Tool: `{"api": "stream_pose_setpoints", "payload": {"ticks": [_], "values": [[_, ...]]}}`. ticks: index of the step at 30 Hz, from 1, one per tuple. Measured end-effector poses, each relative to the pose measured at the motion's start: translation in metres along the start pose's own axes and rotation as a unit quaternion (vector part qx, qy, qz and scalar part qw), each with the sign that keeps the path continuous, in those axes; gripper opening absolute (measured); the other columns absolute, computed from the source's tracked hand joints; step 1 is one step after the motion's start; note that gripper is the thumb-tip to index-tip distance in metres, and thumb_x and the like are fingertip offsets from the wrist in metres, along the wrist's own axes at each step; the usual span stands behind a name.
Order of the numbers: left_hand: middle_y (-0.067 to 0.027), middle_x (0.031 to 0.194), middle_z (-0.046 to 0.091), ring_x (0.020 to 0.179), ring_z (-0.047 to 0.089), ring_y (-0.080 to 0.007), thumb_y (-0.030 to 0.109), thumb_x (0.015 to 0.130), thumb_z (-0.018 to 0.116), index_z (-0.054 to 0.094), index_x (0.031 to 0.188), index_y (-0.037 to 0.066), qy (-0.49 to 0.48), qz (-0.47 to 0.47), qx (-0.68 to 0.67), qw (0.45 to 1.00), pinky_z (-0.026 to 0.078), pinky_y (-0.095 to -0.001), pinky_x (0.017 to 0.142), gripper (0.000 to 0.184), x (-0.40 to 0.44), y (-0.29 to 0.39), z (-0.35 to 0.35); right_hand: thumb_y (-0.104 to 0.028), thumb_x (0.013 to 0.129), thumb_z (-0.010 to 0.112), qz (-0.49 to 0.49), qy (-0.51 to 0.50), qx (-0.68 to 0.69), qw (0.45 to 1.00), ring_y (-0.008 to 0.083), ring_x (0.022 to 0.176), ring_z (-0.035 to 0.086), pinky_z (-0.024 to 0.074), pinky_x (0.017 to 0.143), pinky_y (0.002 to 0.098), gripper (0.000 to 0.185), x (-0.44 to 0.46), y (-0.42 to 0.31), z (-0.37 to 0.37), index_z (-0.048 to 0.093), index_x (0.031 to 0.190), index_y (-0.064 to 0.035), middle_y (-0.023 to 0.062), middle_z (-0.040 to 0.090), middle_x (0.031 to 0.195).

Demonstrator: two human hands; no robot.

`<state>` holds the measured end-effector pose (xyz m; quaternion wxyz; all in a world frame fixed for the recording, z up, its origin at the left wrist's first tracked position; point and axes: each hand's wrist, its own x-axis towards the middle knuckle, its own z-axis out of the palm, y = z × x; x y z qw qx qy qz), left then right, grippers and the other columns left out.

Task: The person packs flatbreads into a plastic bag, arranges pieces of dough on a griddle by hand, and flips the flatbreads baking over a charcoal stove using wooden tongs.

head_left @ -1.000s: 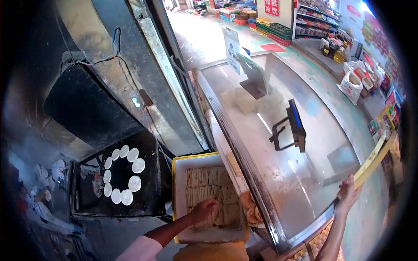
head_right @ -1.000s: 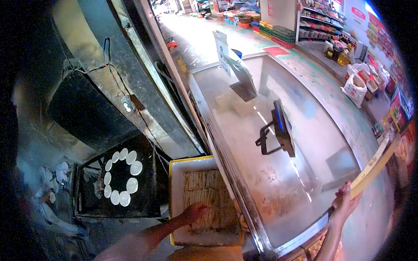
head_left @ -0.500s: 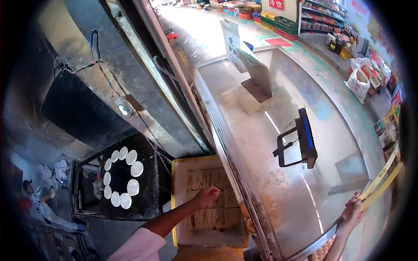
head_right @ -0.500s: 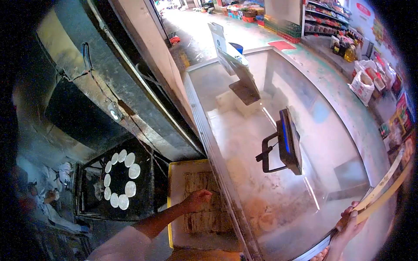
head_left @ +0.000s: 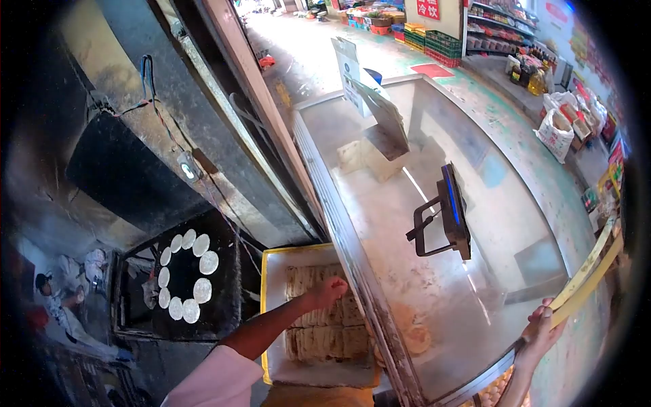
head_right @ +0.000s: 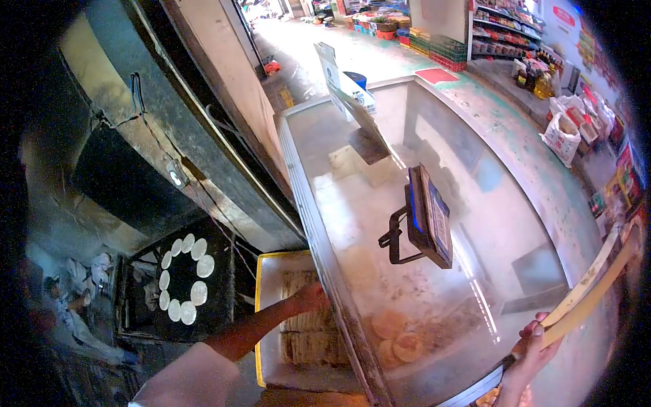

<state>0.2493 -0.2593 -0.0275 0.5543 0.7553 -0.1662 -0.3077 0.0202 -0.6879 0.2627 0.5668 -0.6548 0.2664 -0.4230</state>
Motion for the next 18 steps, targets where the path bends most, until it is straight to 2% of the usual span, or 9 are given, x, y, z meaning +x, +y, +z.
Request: {"api": "stream_pose_setpoints", "payload": {"ticks": [1, 2, 4, 7, 9, 16, 18], "values": [[0.0011, 0.087, 0.06, 0.076, 0.055, -0.008, 0.03, 0.096, 0.06, 0.06, 0.106, 0.006, -0.001, 0.001, -0.002, 1.0, 0.048, -0.0268, 0.067, 0.026, 0.011, -0.021, 0.001, -0.02, 0.095, 0.057, -0.001, 0.0, -0.002, 1.0, 0.0079, 0.075, 0.048, 0.0406, 0.068, 0.0236, 0.028, 0.0, 0.001, -0.001, 0.049, 0.115, -0.0027, 0.003, 0.052, 0.097], [0.0007, 0.087, 0.06, 0.075, 0.055, -0.0082, 0.03, 0.095, 0.06, 0.061, 0.105, 0.006, 0.001, -0.031, -0.094, 0.995, 0.048, -0.0267, 0.066, 0.025, 0.023, -0.047, 0.0, -0.021, 0.094, 0.057, -0.005, 0.002, -0.012, 1.0, 0.008, 0.075, 0.048, 0.0406, 0.068, 0.0236, 0.029, 0.001, 0.003, -0.002, 0.049, 0.115, -0.0027, 0.003, 0.053, 0.097], [0.0004, 0.087, 0.06, 0.073, 0.055, -0.0085, 0.03, 0.095, 0.06, 0.061, 0.103, 0.006, 0.005, -0.06, -0.185, 0.981, 0.048, -0.0266, 0.065, 0.025, 0.029, -0.053, 0.0, -0.021, 0.094, 0.057, -0.011, 0.001, -0.019, 1.0, 0.0081, 0.075, 0.048, 0.0405, 0.068, 0.0237, 0.029, 0.001, 0.001, 0.0, 0.048, 0.115, -0.0026, 0.0029, 0.053, 0.096], [-0.0003, 0.087, 0.061, 0.073, 0.056, -0.0094, 0.028, 0.095, 0.06, 0.062, 0.102, 0.006, 0.014, -0.046, -0.168, 0.985, 0.048, -0.0267, 0.063, 0.023, 0.023, -0.035, -0.005, -0.022, 0.094, 0.058, -0.001, 0.02, 0.004, 1.0, 0.0084, 0.075, 0.048, 0.0403, 0.068, 0.024, 0.03, 0.0, -0.005, 0.006, 0.048, 0.115, -0.0028, 0.003, 0.053, 0.095], [0.0, 0.086, 0.062, 0.071, 0.058, -0.01, 0.029, 0.094, 0.061, 0.062, 0.103, 0.006, 0.016, -0.129, -0.109, 0.986, 0.047, -0.0272, 0.06, 0.024, 0.009, 0.014, -0.012, -0.023, 0.095, 0.058, 0.012, 0.001, -0.037, 0.999, 0.0085, 0.075, 0.048, 0.0404, 0.068, 0.0241, 0.03, 0.0, -0.003, 0.001, 0.048, 0.116, -0.0033, 0.003, 0.053, 0.096], [0.0002, 0.083, 0.062, 0.069, 0.059, -0.009, 0.031, 0.094, 0.062, 0.063, 0.103, 0.006, 0.059, -0.164, -0.11, 0.979, 0.045, -0.0253, 0.056, 0.026, 0.011, 0.026, -0.027, -0.023, 0.096, 0.056, 0.004, 0.005, -0.022, 1.0, 0.0088, 0.076, 0.047, 0.0406, 0.068, 0.0243, 0.03, 0.001, 0.005, -0.002, 0.047, 0.116, -0.0027, 0.0037, 0.053, 0.1], [0.0002, 0.081, 0.061, 0.067, 0.057, -0.0083, 0.031, 0.094, 0.061, 0.062, 0.101, 0.007, 0.054, -0.157, -0.122, 0.979, 0.043, -0.0246, 0.055, 0.025, 0.012, 0.03, -0.03, -0.022, 0.097, 0.056, -0.008, -0.007, -0.004, 1.0, 0.0057, 0.078, 0.049, 0.0408, 0.069, 0.0227, 0.028, 0.002, 0.011, -0.008, 0.048, 0.118, -0.0052, 0.0025, 0.057, 0.104]]}}
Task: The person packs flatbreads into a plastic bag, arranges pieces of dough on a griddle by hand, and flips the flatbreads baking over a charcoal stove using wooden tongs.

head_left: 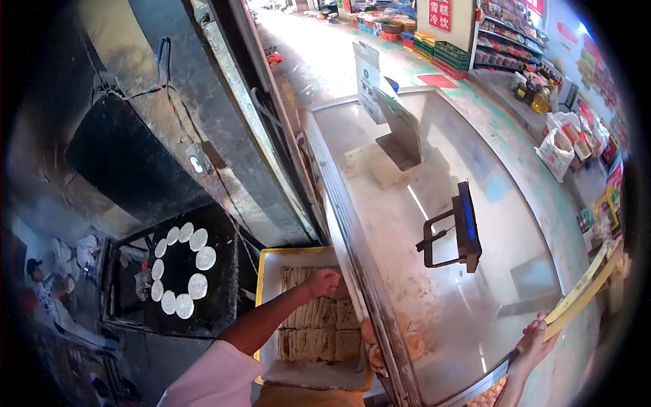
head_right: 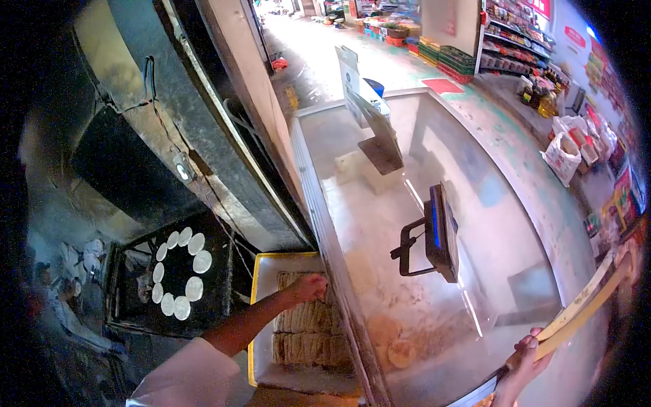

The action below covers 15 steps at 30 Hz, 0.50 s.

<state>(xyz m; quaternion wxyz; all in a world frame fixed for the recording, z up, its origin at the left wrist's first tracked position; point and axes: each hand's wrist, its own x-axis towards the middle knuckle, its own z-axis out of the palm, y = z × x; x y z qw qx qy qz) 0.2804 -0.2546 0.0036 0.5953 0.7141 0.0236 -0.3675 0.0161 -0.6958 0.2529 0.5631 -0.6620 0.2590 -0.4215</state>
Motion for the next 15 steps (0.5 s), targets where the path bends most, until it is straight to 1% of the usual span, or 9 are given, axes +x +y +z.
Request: {"api": "stream_pose_setpoints", "payload": {"ticks": [1, 3, 6, 7, 9, 10, 12, 13, 15], "values": [[0.0002, 0.081, 0.061, 0.067, 0.057, -0.0083, 0.031, 0.094, 0.061, 0.062, 0.101, 0.007, 0.0, -0.001, -0.002, 1.0, 0.043, -0.0246, 0.055, 0.025, 0.004, -0.003, -0.003, -0.022, 0.097, 0.056, 0.0, -0.001, -0.002, 1.0, 0.0057, 0.078, 0.049, 0.0408, 0.069, 0.0227, 0.028, 0.001, 0.003, -0.002, 0.048, 0.118, -0.0052, 0.0025, 0.057, 0.104], [0.0008, 0.079, 0.059, 0.065, 0.055, -0.0079, 0.031, 0.095, 0.061, 0.061, 0.098, 0.007, -0.062, 0.036, -0.031, 0.997, 0.043, -0.0244, 0.054, 0.024, 0.015, -0.006, -0.008, -0.024, 0.097, 0.058, -0.006, 0.006, 0.008, 1.0, 0.0057, 0.078, 0.049, 0.0406, 0.069, 0.0226, 0.03, 0.002, 0.009, -0.005, 0.048, 0.117, -0.0046, 0.0029, 0.056, 0.104], [0.0013, 0.077, 0.058, 0.065, 0.053, -0.0077, 0.03, 0.095, 0.061, 0.06, 0.096, 0.007, -0.022, -0.003, 0.003, 1.0, 0.042, -0.0241, 0.054, 0.023, -0.005, 0.046, 0.003, -0.026, 0.096, 0.059, -0.016, 0.01, 0.013, 1.0, 0.0056, 0.079, 0.049, 0.0405, 0.069, 0.0224, 0.032, 0.004, 0.016, -0.008, 0.048, 0.117, -0.0043, 0.0029, 0.056, 0.104], [0.0013, 0.077, 0.058, 0.065, 0.053, -0.0077, 0.03, 0.095, 0.061, 0.06, 0.096, 0.007, -0.023, -0.004, 0.002, 1.0, 0.042, -0.0241, 0.054, 0.023, 0.021, 0.023, -0.003, -0.026, 0.096, 0.059, -0.015, 0.01, 0.012, 1.0, 0.0056, 0.079, 0.049, 0.0405, 0.069, 0.0224, 0.032, 0.004, 0.018, -0.01, 0.048, 0.117, -0.0043, 0.0029, 0.056, 0.104], [0.0014, 0.077, 0.058, 0.068, 0.054, -0.0078, 0.03, 0.095, 0.06, 0.06, 0.096, 0.007, -0.057, 0.079, -0.117, 0.988, 0.043, -0.0233, 0.057, 0.023, 0.091, -0.043, -0.018, -0.028, 0.096, 0.06, -0.021, 0.0, 0.017, 1.0, 0.0057, 0.08, 0.049, 0.0407, 0.069, 0.0223, 0.034, 0.006, 0.023, -0.015, 0.048, 0.117, -0.0041, 0.003, 0.055, 0.104], [0.0014, 0.077, 0.058, 0.068, 0.054, -0.0078, 0.03, 0.095, 0.06, 0.06, 0.096, 0.007, -0.058, 0.079, -0.118, 0.988, 0.043, -0.0233, 0.057, 0.023, 0.095, -0.041, -0.015, -0.028, 0.096, 0.06, -0.022, 0.0, 0.016, 1.0, 0.0057, 0.08, 0.049, 0.0407, 0.069, 0.0223, 0.034, 0.009, 0.029, -0.022, 0.048, 0.117, -0.0041, 0.003, 0.055, 0.104], [0.0005, 0.079, 0.06, 0.071, 0.055, -0.0082, 0.031, 0.095, 0.06, 0.061, 0.093, 0.007, -0.015, 0.135, -0.115, 0.984, 0.044, -0.0237, 0.061, 0.024, 0.1, -0.026, -0.013, -0.027, 0.097, 0.059, -0.043, -0.023, 0.016, 0.999, 0.0058, 0.08, 0.049, 0.0407, 0.069, 0.0225, 0.032, 0.015, 0.042, -0.035, 0.048, 0.117, -0.0039, 0.0028, 0.054, 0.104], [0.0005, 0.079, 0.06, 0.071, 0.055, -0.0082, 0.031, 0.095, 0.06, 0.061, 0.093, 0.007, -0.017, 0.136, -0.114, 0.984, 0.044, -0.0237, 0.061, 0.024, 0.093, -0.01, -0.012, -0.027, 0.097, 0.059, -0.044, -0.02, 0.015, 0.999, 0.0058, 0.08, 0.049, 0.0407, 0.069, 0.0225, 0.032, 0.014, 0.039, -0.032, 0.048, 0.117, -0.0039, 0.0028, 0.054, 0.104], [-0.0008, 0.082, 0.062, 0.072, 0.057, -0.0086, 0.032, 0.096, 0.057, 0.062, 0.09, 0.007, -0.015, 0.073, -0.133, 0.988, 0.045, -0.025, 0.062, 0.026, 0.071, 0.025, -0.01, -0.026, 0.097, 0.058, -0.038, -0.014, 0.021, 0.999, 0.0059, 0.08, 0.049, 0.0407, 0.069, 0.0226, 0.031, 0.01, 0.031, -0.025, 0.049, 0.116, -0.0039, 0.0025, 0.054, 0.102]]}}
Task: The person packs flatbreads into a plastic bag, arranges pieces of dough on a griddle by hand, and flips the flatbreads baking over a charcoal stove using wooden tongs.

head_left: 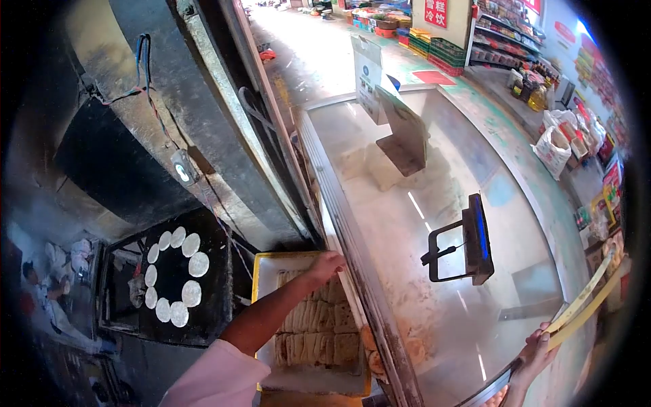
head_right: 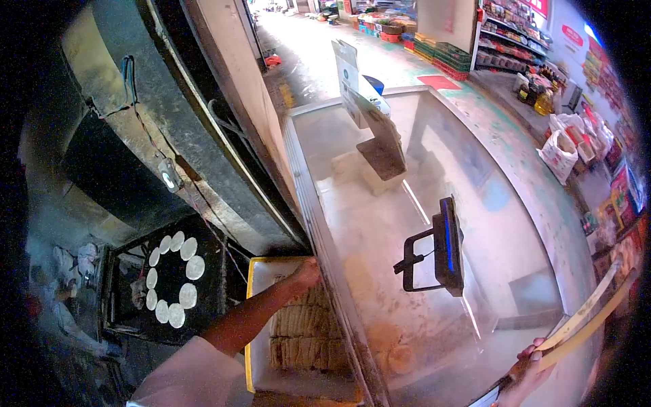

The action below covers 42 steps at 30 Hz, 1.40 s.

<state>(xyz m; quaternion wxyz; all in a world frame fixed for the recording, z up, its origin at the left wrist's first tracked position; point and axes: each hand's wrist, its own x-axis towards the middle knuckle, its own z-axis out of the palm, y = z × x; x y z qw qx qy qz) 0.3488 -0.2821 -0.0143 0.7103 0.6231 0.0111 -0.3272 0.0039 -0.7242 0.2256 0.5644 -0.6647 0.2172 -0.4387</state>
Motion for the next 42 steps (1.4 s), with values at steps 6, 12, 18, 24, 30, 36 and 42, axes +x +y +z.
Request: {"api": "stream_pose_setpoints", "payload": {"ticks": [6, 12, 18, 24, 30, 36, 42], "values": [[-0.0009, 0.084, 0.062, 0.073, 0.058, -0.0082, 0.035, 0.098, 0.05, 0.061, 0.087, 0.009, 0.037, -0.022, 0.014, 0.999, 0.046, -0.0252, 0.061, 0.03, 0.007, -0.008, -0.003, -0.025, 0.098, 0.056, 0.004, 0.0, -0.018, 1.0, 0.0065, 0.079, 0.048, 0.0399, 0.069, 0.0229, 0.027, -0.004, -0.019, 0.017, 0.051, 0.115, -0.0039, 0.0017, 0.053, 0.095], [0.0003, 0.083, 0.058, 0.071, 0.056, -0.0087, 0.032, 0.097, 0.053, 0.06, 0.087, 0.008, 0.03, -0.02, 0.091, 0.995, 0.046, -0.0227, 0.061, 0.028, -0.013, -0.005, 0.007, -0.024, 0.098, 0.055, 0.021, 0.01, -0.002, 1.0, 0.0073, 0.078, 0.047, 0.0386, 0.069, 0.0235, 0.027, -0.006, -0.024, 0.024, 0.05, 0.114, -0.004, 0.0014, 0.053, 0.097], [0.0002, 0.081, 0.058, 0.07, 0.056, -0.0087, 0.026, 0.094, 0.056, 0.06, 0.087, 0.007, 0.029, 0.004, 0.055, 0.998, 0.046, -0.023, 0.061, 0.021, -0.009, -0.021, 0.007, -0.021, 0.098, 0.055, 0.035, -0.004, -0.02, 0.999, 0.0065, 0.079, 0.048, 0.0404, 0.07, 0.0232, 0.026, -0.006, -0.026, 0.023, 0.048, 0.117, -0.0042, 0.0023, 0.054, 0.103], [0.001, 0.081, 0.06, 0.068, 0.057, -0.0092, 0.023, 0.091, 0.058, 0.064, 0.089, 0.007, 0.038, 0.013, 0.165, 0.985, 0.046, -0.0245, 0.059, 0.017, -0.03, -0.015, 0.022, -0.019, 0.094, 0.056, 0.048, 0.028, -0.022, 0.998, 0.0093, 0.078, 0.048, 0.0401, 0.069, 0.0242, 0.03, -0.008, -0.04, 0.036, 0.047, 0.117, -0.0013, 0.005, 0.054, 0.101], [0.0009, 0.072, 0.06, 0.065, 0.055, -0.0086, 0.027, 0.092, 0.058, 0.064, 0.078, 0.01, 0.024, -0.01, 0.132, 0.991, 0.044, -0.0248, 0.058, 0.023, -0.045, -0.021, 0.027, -0.019, 0.094, 0.058, 0.049, 0.025, -0.033, 0.998, 0.0092, 0.076, 0.048, 0.0404, 0.069, 0.0241, 0.032, -0.008, -0.043, 0.036, 0.047, 0.118, -0.0011, 0.005, 0.054, 0.1], [0.0011, 0.074, 0.059, 0.065, 0.055, -0.0088, 0.036, 0.096, 0.055, 0.06, 0.079, 0.011, 0.058, -0.048, 0.051, 0.996, 0.042, -0.0247, 0.056, 0.031, -0.052, -0.02, 0.026, -0.023, 0.097, 0.055, 0.037, 0.023, -0.057, 0.997, 0.0058, 0.075, 0.049, 0.0415, 0.066, 0.023, 0.024, -0.008, -0.042, 0.036, 0.051, 0.113, -0.0057, 0.0008, 0.054, 0.096], [0.0014, 0.077, 0.059, 0.065, 0.056, -0.0085, 0.04, 0.096, 0.056, 0.06, 0.085, 0.01, 0.051, -0.102, 0.129, 0.985, 0.041, -0.0241, 0.054, 0.031, -0.078, 0.006, 0.031, -0.024, 0.099, 0.053, 0.04, 0.028, -0.081, 0.996, 0.0062, 0.074, 0.048, 0.0405, 0.066, 0.0231, 0.023, -0.007, -0.036, 0.032, 0.052, 0.112, -0.0051, 0.0007, 0.053, 0.087]]}}
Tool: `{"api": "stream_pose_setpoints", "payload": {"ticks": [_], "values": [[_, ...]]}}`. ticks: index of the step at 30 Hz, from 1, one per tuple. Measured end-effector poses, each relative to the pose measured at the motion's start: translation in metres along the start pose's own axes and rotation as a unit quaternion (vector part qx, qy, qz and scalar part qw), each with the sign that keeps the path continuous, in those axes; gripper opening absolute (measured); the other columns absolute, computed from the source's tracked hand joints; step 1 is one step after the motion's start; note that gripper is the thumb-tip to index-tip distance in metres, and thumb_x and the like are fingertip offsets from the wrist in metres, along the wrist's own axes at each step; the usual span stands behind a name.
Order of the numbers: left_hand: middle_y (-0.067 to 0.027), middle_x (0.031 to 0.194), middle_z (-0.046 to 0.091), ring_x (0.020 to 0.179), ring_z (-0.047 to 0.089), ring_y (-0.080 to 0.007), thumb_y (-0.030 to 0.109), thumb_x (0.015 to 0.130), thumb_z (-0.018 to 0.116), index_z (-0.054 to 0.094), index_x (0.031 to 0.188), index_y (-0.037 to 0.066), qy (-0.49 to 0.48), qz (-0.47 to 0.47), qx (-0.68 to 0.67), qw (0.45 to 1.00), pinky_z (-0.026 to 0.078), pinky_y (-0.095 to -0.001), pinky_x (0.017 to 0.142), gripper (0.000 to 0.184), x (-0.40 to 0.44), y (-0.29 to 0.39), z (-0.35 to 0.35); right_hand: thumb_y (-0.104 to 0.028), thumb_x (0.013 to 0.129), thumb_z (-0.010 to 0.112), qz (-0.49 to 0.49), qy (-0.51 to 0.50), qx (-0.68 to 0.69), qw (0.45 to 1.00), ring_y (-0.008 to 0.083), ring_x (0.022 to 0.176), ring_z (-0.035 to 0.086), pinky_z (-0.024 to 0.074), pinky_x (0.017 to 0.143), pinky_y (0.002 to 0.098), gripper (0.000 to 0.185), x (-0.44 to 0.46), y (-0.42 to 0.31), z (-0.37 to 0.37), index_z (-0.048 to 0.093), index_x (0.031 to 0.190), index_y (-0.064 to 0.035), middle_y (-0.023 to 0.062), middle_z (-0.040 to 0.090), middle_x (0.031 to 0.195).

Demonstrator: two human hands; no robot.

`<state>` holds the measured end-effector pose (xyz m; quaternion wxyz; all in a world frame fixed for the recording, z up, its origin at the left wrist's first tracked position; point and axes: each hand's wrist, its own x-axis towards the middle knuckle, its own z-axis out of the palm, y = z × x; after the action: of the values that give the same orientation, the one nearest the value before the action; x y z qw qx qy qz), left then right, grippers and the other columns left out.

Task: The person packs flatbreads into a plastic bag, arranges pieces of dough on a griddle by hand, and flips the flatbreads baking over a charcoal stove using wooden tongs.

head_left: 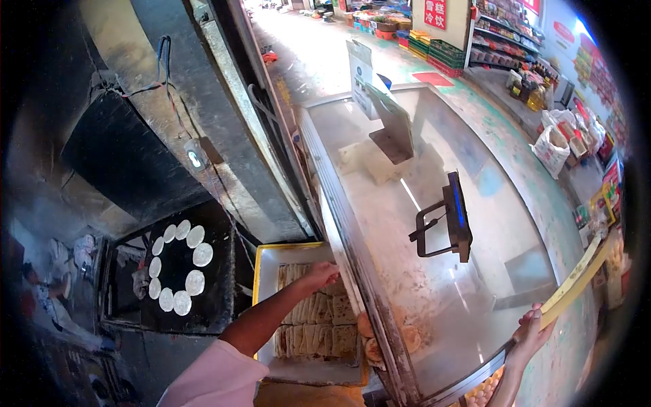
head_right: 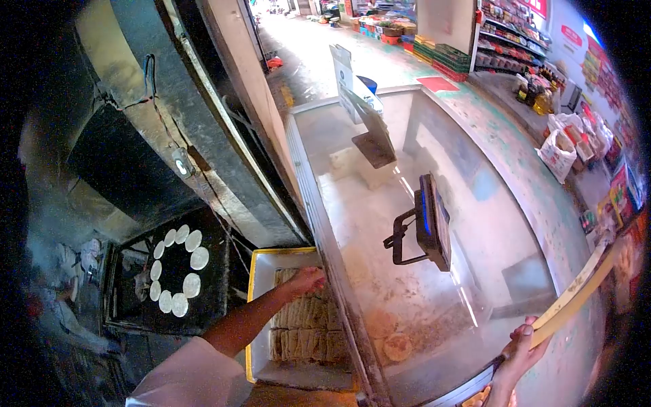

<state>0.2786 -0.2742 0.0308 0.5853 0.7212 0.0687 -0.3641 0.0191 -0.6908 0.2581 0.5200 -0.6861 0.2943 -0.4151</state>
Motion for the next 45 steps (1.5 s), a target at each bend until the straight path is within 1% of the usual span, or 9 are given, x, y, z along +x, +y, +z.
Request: {"api": "stream_pose_setpoints", "payload": {"ticks": [19, 22, 24, 27, 30, 37, 40, 42, 45], "values": [[-0.0004, 0.086, 0.06, 0.07, 0.058, -0.0098, 0.037, 0.096, 0.058, 0.061, 0.094, 0.008, -0.013, -0.008, -0.048, 0.999, 0.045, -0.0274, 0.058, 0.03, 0.028, -0.042, -0.025, -0.024, 0.097, 0.057, 0.003, -0.001, 0.031, 1.0, 0.0077, 0.076, 0.048, 0.0398, 0.067, 0.0239, 0.028, 0.0, 0.001, 0.003, 0.049, 0.114, -0.0035, 0.0022, 0.053, 0.094], [-0.0006, 0.088, 0.059, 0.072, 0.058, -0.0109, 0.042, 0.095, 0.059, 0.06, 0.113, 0.007, -0.025, -0.005, -0.035, 0.999, 0.044, -0.0282, 0.057, 0.04, 0.031, -0.049, -0.027, -0.022, 0.097, 0.056, 0.001, -0.001, 0.066, 0.998, 0.0077, 0.077, 0.048, 0.0396, 0.068, 0.0232, 0.026, 0.002, 0.006, 0.0, 0.049, 0.114, -0.0034, 0.0024, 0.053, 0.095], [-0.0091, 0.137, 0.047, 0.112, 0.056, -0.0216, 0.062, 0.091, 0.053, 0.034, 0.146, 0.013, -0.006, -0.02, 0.004, 1.0, 0.049, -0.0431, 0.086, 0.076, 0.026, -0.046, -0.026, -0.02, 0.097, 0.055, -0.008, -0.005, 0.064, 0.998, 0.0077, 0.078, 0.049, 0.0397, 0.069, 0.0231, 0.025, 0.002, 0.007, 0.0, 0.049, 0.114, -0.003, 0.0029, 0.054, 0.097], [-0.011, 0.158, 0.016, 0.139, 0.03, -0.032, 0.071, 0.088, 0.049, 0.003, 0.156, 0.018, 0.014, -0.068, -0.085, 0.994, 0.03, -0.0561, 0.109, 0.098, 0.018, -0.043, -0.013, -0.019, 0.097, 0.055, -0.011, -0.004, 0.076, 0.997, 0.0076, 0.078, 0.049, 0.04, 0.069, 0.023, 0.025, 0.004, 0.012, -0.003, 0.049, 0.114, -0.0024, 0.0033, 0.054, 0.099], [-0.012, 0.161, 0.002, 0.147, 0.009, -0.0367, 0.072, 0.088, 0.047, -0.005, 0.155, 0.019, 0.015, -0.091, -0.178, 0.98, 0.013, -0.0597, 0.115, 0.1, 0.026, -0.062, -0.002, -0.019, 0.097, 0.055, -0.004, -0.006, 0.075, 0.997, 0.0074, 0.078, 0.049, 0.0404, 0.069, 0.023, 0.024, 0.005, 0.012, -0.005, 0.049, 0.114, -0.0023, 0.0036, 0.054, 0.099], [-0.0129, 0.162, 0.003, 0.147, 0.009, -0.0302, 0.073, 0.087, 0.045, -0.016, 0.153, 0.024, -0.051, -0.075, -0.162, 0.983, 0.018, -0.056, 0.114, 0.103, 0.021, -0.059, 0.032, -0.019, 0.097, 0.055, -0.003, -0.022, 0.064, 0.998, 0.0073, 0.077, 0.049, 0.0405, 0.069, 0.0228, 0.024, 0.005, 0.012, -0.007, 0.049, 0.113, -0.0025, 0.0038, 0.055, 0.1], [-0.0131, 0.16, 0.011, 0.143, 0.019, -0.0276, 0.077, 0.088, 0.037, -0.008, 0.155, 0.024, -0.047, 0.076, -0.034, 0.995, 0.021, -0.054, 0.112, 0.098, 0.031, -0.072, 0.044, -0.02, 0.097, 0.055, -0.002, -0.009, 0.059, 0.998, 0.0074, 0.077, 0.049, 0.0404, 0.068, 0.0229, 0.024, 0.003, 0.006, -0.001, 0.049, 0.113, -0.0026, 0.0034, 0.055, 0.099], [-0.0109, 0.158, 0.019, 0.139, 0.027, -0.0268, 0.079, 0.088, 0.031, 0.002, 0.157, 0.021, -0.024, -0.12, -0.258, 0.958, 0.025, -0.0531, 0.11, 0.095, 0.038, -0.058, 0.044, -0.02, 0.097, 0.055, -0.013, -0.002, 0.065, 0.998, 0.0074, 0.076, 0.049, 0.0404, 0.067, 0.0231, 0.024, 0.002, 0.006, 0.001, 0.049, 0.113, -0.0028, 0.0031, 0.055, 0.099], [-0.012, 0.152, 0.028, 0.132, 0.034, -0.0286, 0.084, 0.082, 0.038, 0.017, 0.155, 0.019, -0.006, -0.108, -0.256, 0.961, 0.026, -0.0496, 0.107, 0.1, 0.065, -0.093, 0.043, -0.022, 0.097, 0.055, -0.008, -0.006, 0.065, 0.998, 0.0074, 0.076, 0.049, 0.0406, 0.067, 0.0233, 0.025, 0.002, 0.005, 0.001, 0.05, 0.112, -0.0031, 0.0032, 0.056, 0.098]]}}
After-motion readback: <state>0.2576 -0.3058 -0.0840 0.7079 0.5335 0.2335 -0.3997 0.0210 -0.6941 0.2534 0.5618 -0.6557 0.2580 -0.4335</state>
